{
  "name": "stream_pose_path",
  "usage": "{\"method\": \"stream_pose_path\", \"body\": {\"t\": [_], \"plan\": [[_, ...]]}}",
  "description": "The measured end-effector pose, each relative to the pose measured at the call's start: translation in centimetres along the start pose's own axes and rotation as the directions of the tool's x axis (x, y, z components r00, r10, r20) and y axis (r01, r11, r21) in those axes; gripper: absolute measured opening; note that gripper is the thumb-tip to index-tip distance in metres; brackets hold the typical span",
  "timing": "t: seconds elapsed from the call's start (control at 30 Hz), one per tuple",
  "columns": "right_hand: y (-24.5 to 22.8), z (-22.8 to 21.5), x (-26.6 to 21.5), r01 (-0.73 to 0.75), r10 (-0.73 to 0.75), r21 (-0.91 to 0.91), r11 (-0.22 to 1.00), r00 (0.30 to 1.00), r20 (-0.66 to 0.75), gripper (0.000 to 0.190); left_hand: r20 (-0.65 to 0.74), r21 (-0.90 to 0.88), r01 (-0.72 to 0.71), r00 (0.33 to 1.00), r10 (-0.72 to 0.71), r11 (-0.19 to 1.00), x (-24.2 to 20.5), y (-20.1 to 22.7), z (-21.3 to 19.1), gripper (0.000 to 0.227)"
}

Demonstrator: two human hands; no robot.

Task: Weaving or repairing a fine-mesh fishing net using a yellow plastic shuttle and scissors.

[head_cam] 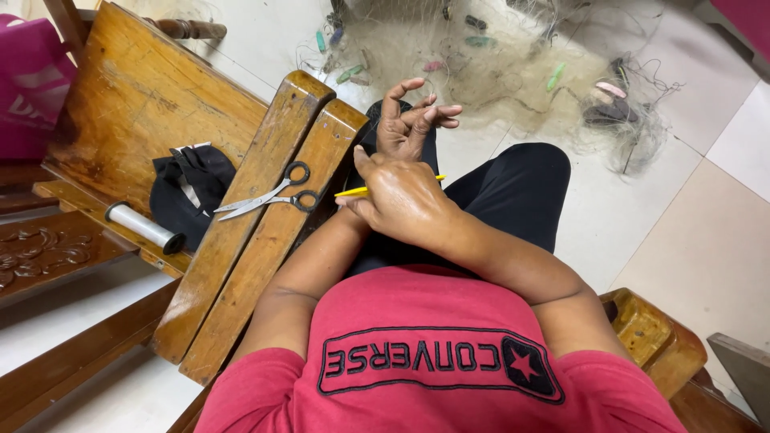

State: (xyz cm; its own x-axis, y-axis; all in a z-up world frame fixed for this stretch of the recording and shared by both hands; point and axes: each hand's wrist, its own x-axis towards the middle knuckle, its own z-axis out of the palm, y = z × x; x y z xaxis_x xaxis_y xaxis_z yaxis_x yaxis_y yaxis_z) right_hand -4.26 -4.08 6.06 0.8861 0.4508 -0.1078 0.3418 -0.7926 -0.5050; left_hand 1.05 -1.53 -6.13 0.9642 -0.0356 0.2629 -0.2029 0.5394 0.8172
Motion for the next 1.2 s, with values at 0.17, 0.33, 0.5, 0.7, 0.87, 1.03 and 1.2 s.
{"method": "stream_pose_path", "body": {"t": [0.17,0.33,0.5,0.7,0.87,1.03,1.2], "plan": [[0.0,-2.2,-1.0,0.005,-0.011,0.061,0.998,0.995,0.095,0.073,0.035,-0.084,-0.016,0.999,0.019,0.996,0.9,0.5,-0.1,0.026],[0.6,-2.3,-1.5,-0.018,-0.004,0.107,0.994,0.98,0.201,0.073,-0.004,-0.103,0.032,0.999,-0.033,0.994,1.5,1.5,0.2,0.018],[0.4,-3.8,-1.9,0.063,-0.094,0.197,0.978,0.984,0.15,0.07,-0.061,-0.058,-0.04,0.997,0.036,0.998,2.2,1.1,0.2,0.01],[-0.2,-5.5,-3.7,0.214,-0.202,0.247,0.945,0.977,-0.072,0.064,-0.115,0.243,-0.214,0.962,0.247,0.946,2.4,2.1,0.3,0.014],[-0.4,-6.4,-4.9,0.296,-0.216,0.368,0.882,0.945,-0.244,0.059,0.01,0.088,-0.182,0.983,0.182,0.979,3.0,2.8,0.4,0.014],[-0.4,-6.8,-5.3,0.314,-0.198,0.389,0.866,0.93,-0.309,0.056,0.109,-0.012,-0.076,0.991,0.077,0.997,3.0,2.3,0.4,0.012],[-0.1,-6.5,-5.3,0.319,-0.192,0.407,0.856,0.927,-0.323,0.058,0.181,0.087,-0.084,0.981,0.067,0.993,3.2,3.6,0.6,0.032]]}}
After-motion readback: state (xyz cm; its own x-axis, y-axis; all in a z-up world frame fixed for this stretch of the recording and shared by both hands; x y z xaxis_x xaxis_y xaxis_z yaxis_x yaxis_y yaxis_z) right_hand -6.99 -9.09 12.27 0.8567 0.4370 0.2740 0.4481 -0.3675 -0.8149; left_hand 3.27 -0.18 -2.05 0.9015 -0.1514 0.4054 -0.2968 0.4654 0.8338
